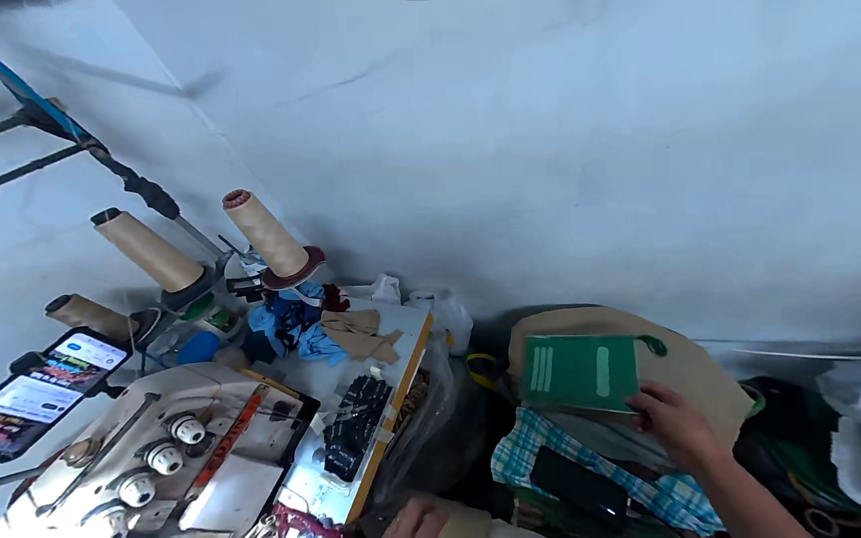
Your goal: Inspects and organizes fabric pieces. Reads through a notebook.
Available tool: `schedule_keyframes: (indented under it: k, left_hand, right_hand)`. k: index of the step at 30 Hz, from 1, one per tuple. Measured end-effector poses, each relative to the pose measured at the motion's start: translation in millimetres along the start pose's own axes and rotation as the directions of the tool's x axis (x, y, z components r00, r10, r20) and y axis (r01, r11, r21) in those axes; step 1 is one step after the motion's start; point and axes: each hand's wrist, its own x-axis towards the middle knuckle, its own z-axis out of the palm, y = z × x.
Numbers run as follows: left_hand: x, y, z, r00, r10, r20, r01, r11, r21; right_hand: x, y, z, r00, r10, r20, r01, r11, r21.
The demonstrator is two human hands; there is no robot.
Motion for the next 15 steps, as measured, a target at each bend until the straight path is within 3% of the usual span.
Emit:
schedule_keyframes:
  k: [2, 5, 8, 10, 12, 13, 15]
  left_hand:
    - [23, 16, -3, 0.996, 0.085, -0.034, -0.087, 0.995, -0.050]
    - [59, 38, 4, 0.979, 0.140, -0.148, -0.168, 0.967, -0.193]
    - [87, 38, 19, 0.997, -0.007, -0.073, -0.024, 0.912, -0.410]
    - [92, 33, 29, 0.992, -0.110, 0.060, 0.121, 0.726, -0.677]
    - [88, 33, 43, 0.981, -0.141, 0.136, 0.180, 0.372, -0.911]
    - [85, 36, 48, 0.974, -0.181, 0.138, 0.182, 0.253, -0.950]
    - [84, 44, 55, 0.947, -0.312, 0.070, 0.138, 0.204, -0.969]
  right_hand:
    - [-20, -30, -3, 0.982, -0.095, 0.161, 0.106, 0.993, -0.060]
    - [-55, -80, -2, 0.917, -0.058, 0.394, 0.131, 0.979, -0.159]
    - [-81, -110, 7, 0.828, -0.009, 0.560, 0.137, 0.972, -0.188]
    - [-86, -105, 20, 0.804, -0.029, 0.594, 0.077, 0.995, -0.056]
    - [-84, -69, 32, 0.742, -0.098, 0.663, -0.046, 0.979, 0.197]
    - [-89, -48, 38, 0.682, -0.139, 0.718, -0.123, 0.946, 0.300]
    - [-111, -18, 51, 0.586, -0.181, 0.790, -0.272, 0.874, 0.402]
